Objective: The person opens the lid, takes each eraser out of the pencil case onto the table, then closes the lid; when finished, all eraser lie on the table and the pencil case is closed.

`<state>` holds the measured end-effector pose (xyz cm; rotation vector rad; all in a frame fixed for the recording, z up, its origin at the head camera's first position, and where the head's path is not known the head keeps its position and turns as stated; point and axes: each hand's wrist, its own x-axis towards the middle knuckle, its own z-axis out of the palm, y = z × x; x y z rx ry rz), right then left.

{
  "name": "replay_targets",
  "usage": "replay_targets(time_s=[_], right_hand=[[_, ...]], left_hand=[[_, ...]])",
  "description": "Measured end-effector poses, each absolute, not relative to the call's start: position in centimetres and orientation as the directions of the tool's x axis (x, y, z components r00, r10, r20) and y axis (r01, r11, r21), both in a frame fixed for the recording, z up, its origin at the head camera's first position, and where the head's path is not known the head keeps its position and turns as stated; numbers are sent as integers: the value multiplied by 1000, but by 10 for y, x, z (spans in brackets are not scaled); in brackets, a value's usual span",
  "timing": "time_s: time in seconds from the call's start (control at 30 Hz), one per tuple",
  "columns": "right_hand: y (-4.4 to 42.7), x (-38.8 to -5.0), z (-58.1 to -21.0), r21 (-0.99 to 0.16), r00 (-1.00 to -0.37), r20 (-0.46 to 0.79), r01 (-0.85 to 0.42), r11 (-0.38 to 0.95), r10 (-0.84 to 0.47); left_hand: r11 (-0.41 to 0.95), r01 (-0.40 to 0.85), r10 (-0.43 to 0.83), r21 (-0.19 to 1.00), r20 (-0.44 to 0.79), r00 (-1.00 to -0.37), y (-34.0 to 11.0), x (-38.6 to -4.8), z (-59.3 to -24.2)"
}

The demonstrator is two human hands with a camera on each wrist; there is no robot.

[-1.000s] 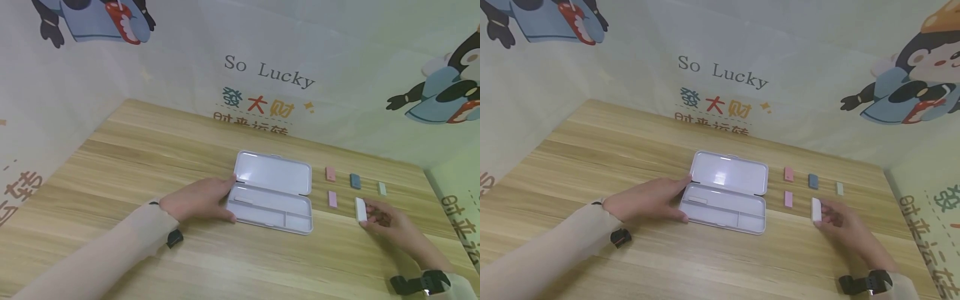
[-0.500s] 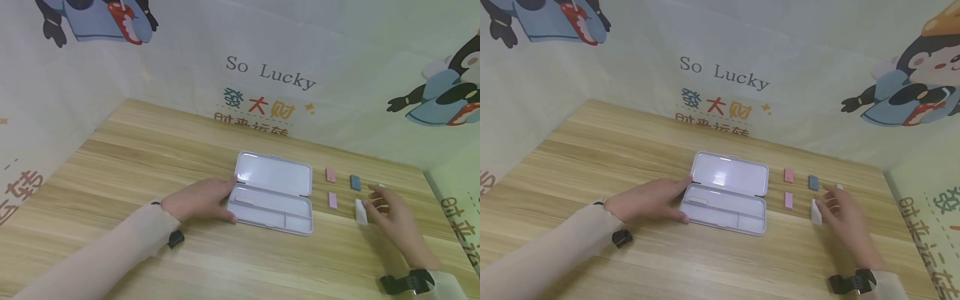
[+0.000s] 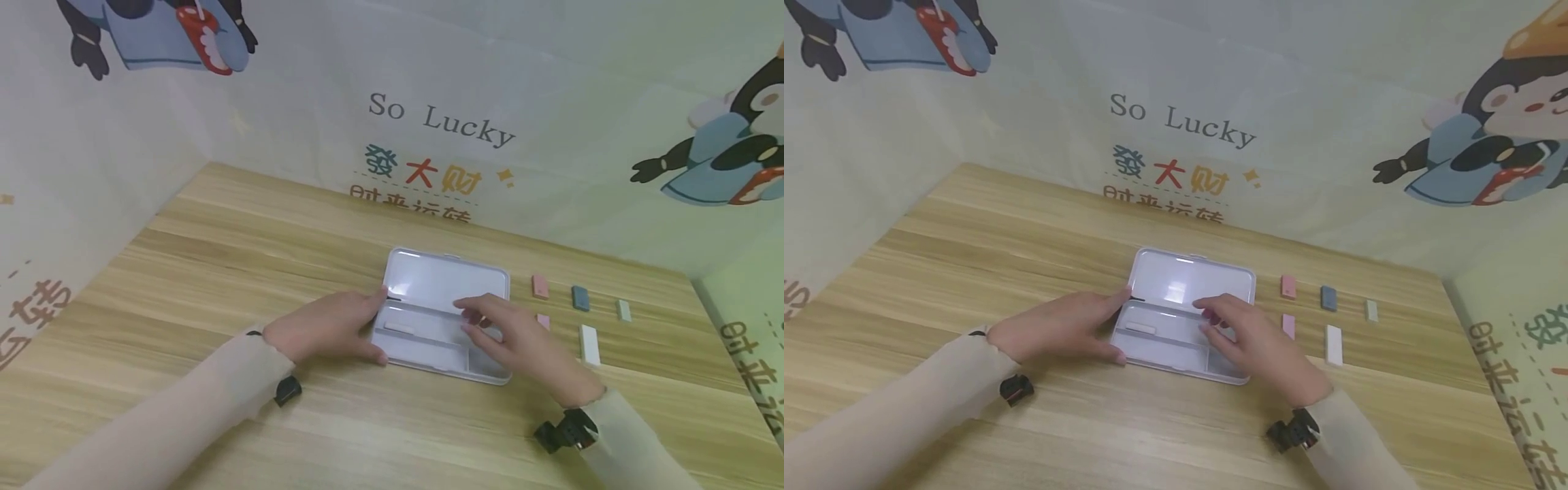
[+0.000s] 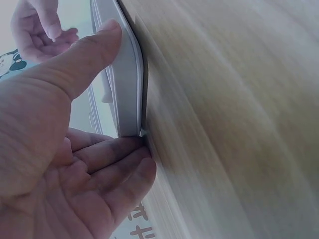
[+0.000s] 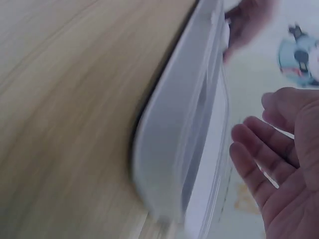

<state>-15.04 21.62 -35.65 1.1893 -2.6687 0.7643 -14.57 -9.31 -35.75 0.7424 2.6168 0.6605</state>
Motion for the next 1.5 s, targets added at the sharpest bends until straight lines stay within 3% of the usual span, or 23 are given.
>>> replay_targets(time_s=[0.17,0.33,0.53,0.9,1.13,1.5], right_hand=[[187,-151,-352,-407,-681,111,-695,593,-724],[167,-150,-351,-380,-642,16,-713,589,-767],[155,-151,-354,-286,-615,3,-757,588,-789],[145,-155,-358,-239,-599,9,-779,580,-801],[143,-154,-358,-261,-616,-29,-756,601,-787],[146,-161,-357,-402,-633,-25,-702,587,-774]], left_hand=[[767,400,552,502,-198,-810,-93,-146,-357],[772,403,551,491,-201,-810,-94,-146,-355],[763,429,569,484,-186,-801,-94,-146,-355],[771,426,566,474,-202,-799,-93,-149,-357],[769,425,568,477,-204,-798,-95,-148,-359],[767,437,570,471,-186,-800,-93,-149,-361]])
